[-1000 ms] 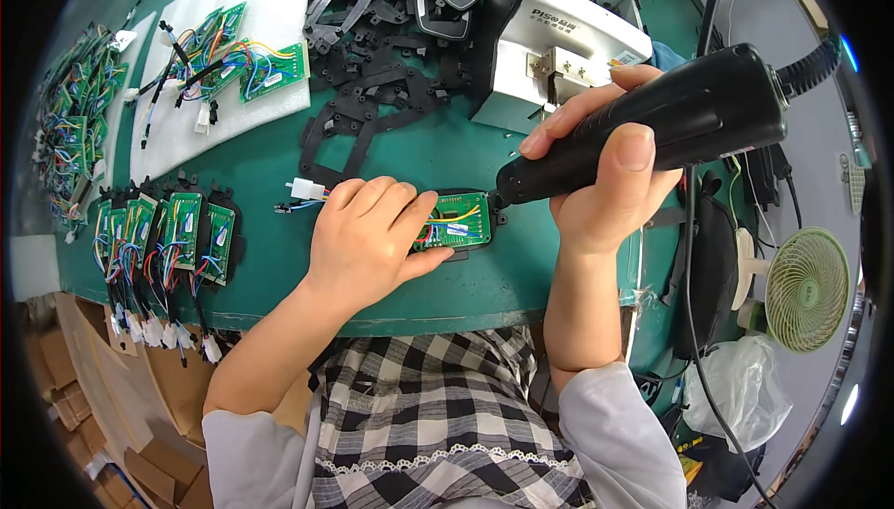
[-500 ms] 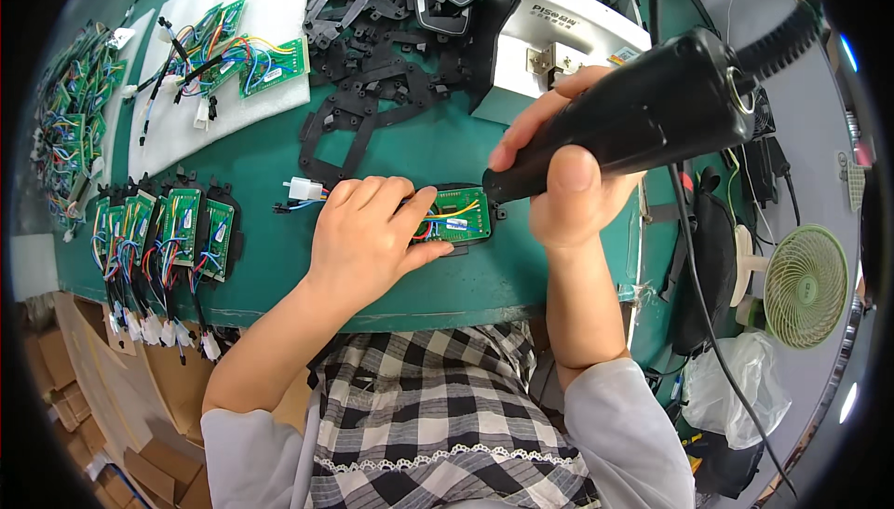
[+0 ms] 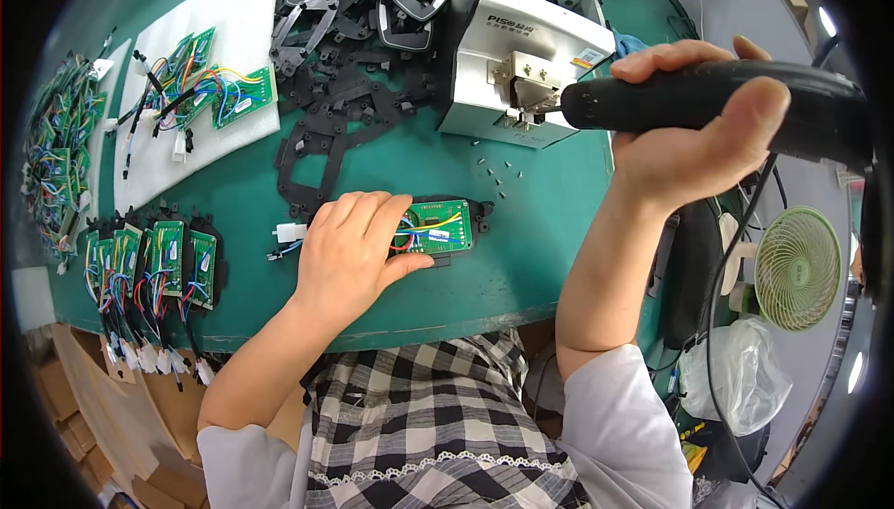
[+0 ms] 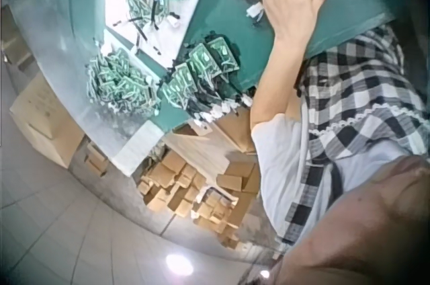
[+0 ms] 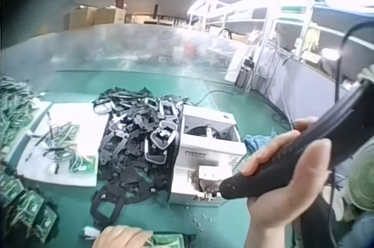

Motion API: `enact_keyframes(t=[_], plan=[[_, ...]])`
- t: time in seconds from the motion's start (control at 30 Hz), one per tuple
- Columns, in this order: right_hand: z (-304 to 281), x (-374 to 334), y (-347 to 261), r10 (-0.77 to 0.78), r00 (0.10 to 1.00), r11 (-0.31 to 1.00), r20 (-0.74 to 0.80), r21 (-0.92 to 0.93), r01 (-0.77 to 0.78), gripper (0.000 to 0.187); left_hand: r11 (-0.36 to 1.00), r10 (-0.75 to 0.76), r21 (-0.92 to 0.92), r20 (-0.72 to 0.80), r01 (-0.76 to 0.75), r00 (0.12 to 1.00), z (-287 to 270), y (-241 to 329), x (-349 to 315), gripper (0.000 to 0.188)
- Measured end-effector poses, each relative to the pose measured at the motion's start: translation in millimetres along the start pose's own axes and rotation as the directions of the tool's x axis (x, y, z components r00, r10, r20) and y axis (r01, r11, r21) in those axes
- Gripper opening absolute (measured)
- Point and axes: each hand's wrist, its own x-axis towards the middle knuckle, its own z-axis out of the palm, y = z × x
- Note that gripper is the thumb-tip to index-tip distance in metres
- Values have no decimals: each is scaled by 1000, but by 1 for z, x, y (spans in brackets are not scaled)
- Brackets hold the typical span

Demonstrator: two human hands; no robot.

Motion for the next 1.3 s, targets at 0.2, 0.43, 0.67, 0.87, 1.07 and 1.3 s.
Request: enact_keyframes(t=[0.2,0.43,0.67,0.87,1.07,1.3], plan=[[13,-3,6,2,999,1000,49,19,-3,65,993,-28,-113,6,28,1000,3,-6,-4,63],[17,-8,0,104,994,995,29,7,-104,61,987,-58,-153,-12,55,998,4,-9,-7,60],[16,1,-1,78,997,995,-18,-58,-79,66,989,-50,-138,-24,46,998,4,-8,-5,56],[16,0,1,60,998,998,5,-23,-60,64,989,-46,-140,-36,41,998,4,-8,-4,55],[15,-4,0,110,994,992,21,-61,-109,63,990,-41,-137,-35,36,999,3,-8,-4,55],[-5,-2,-18,286,954,929,95,216,-300,63,996,42,-78,-122,-51,992,-20,13,38,48]])
